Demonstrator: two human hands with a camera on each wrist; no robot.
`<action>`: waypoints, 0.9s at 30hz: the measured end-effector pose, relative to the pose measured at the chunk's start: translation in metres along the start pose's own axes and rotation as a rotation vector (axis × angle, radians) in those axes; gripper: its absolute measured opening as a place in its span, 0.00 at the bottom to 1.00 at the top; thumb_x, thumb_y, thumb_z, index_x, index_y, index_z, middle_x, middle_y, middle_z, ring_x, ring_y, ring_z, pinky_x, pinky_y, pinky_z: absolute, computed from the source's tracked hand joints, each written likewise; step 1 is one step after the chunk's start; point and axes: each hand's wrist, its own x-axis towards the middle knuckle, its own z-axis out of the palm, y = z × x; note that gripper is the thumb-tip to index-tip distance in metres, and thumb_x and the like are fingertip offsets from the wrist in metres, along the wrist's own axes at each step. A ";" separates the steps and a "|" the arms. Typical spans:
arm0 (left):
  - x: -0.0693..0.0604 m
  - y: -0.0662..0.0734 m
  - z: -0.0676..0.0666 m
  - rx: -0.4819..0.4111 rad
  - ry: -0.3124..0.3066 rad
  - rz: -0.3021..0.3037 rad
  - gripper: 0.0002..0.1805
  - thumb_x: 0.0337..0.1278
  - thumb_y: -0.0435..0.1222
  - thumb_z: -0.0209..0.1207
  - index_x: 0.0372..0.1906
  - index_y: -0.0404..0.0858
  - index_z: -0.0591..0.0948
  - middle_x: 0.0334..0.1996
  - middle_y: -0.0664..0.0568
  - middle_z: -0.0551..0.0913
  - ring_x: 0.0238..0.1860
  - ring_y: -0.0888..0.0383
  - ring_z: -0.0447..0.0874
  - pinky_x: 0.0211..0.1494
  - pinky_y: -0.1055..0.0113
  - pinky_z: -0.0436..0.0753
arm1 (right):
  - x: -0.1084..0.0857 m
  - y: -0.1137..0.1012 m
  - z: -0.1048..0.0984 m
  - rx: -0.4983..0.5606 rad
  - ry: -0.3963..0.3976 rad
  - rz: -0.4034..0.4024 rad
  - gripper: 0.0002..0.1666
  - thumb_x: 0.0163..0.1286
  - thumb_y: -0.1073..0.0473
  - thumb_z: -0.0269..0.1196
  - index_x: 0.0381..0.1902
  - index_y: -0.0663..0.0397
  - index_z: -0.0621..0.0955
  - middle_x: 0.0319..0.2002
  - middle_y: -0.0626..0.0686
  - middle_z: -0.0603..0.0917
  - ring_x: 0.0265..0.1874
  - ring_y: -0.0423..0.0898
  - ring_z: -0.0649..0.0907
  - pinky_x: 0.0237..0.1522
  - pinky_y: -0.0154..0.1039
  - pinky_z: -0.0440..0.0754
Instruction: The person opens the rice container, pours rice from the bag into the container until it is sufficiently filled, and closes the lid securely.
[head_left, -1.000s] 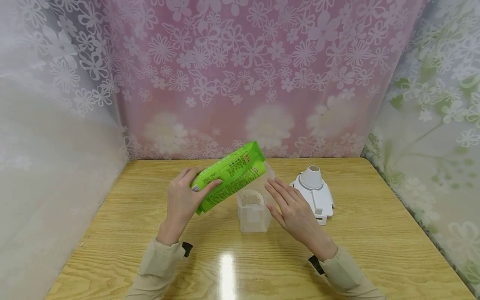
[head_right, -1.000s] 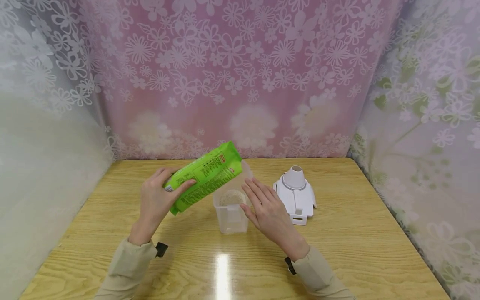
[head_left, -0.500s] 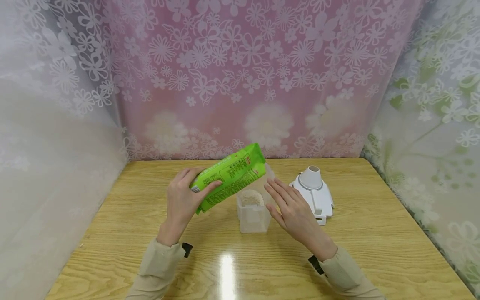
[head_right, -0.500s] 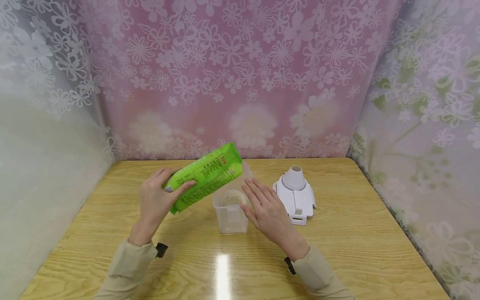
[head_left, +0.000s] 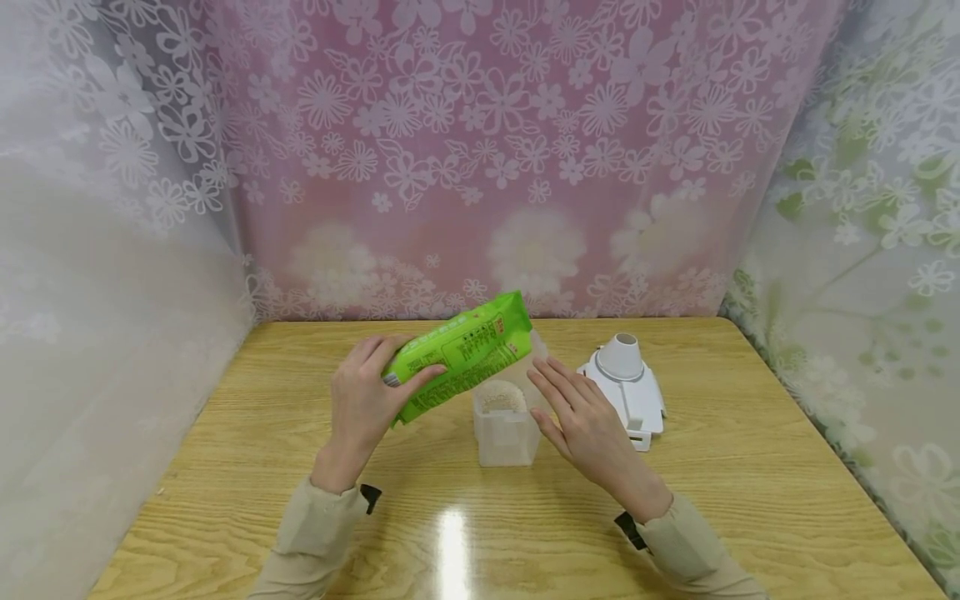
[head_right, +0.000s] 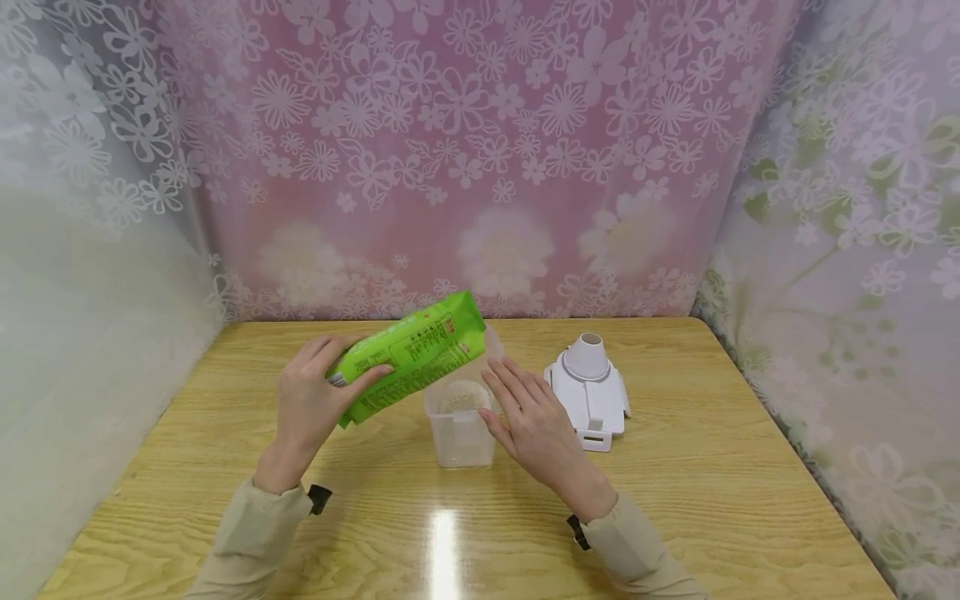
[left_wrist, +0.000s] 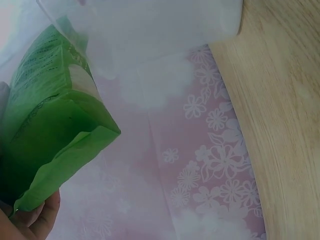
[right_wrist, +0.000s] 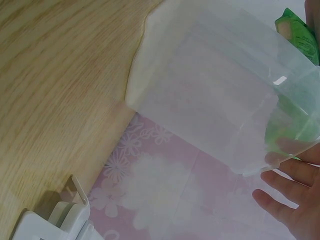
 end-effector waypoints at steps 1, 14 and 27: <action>0.000 0.000 0.000 0.004 -0.001 0.007 0.35 0.46 0.62 0.71 0.45 0.35 0.87 0.34 0.44 0.86 0.32 0.49 0.83 0.31 0.58 0.81 | 0.000 0.000 0.000 0.000 -0.001 0.002 0.37 0.85 0.40 0.37 0.67 0.63 0.76 0.68 0.61 0.76 0.68 0.57 0.75 0.61 0.57 0.77; 0.003 -0.001 -0.001 0.015 -0.009 0.043 0.33 0.45 0.59 0.73 0.45 0.34 0.87 0.33 0.45 0.84 0.30 0.51 0.80 0.30 0.60 0.78 | 0.001 0.000 0.000 -0.002 0.011 -0.004 0.36 0.85 0.41 0.38 0.67 0.63 0.76 0.67 0.61 0.76 0.67 0.58 0.75 0.61 0.56 0.77; 0.005 -0.001 -0.002 0.028 -0.017 0.056 0.35 0.48 0.63 0.69 0.45 0.36 0.87 0.33 0.46 0.84 0.31 0.50 0.80 0.32 0.59 0.80 | 0.000 0.000 0.001 -0.005 0.004 -0.001 0.36 0.85 0.41 0.38 0.67 0.63 0.76 0.68 0.60 0.76 0.67 0.57 0.75 0.62 0.55 0.77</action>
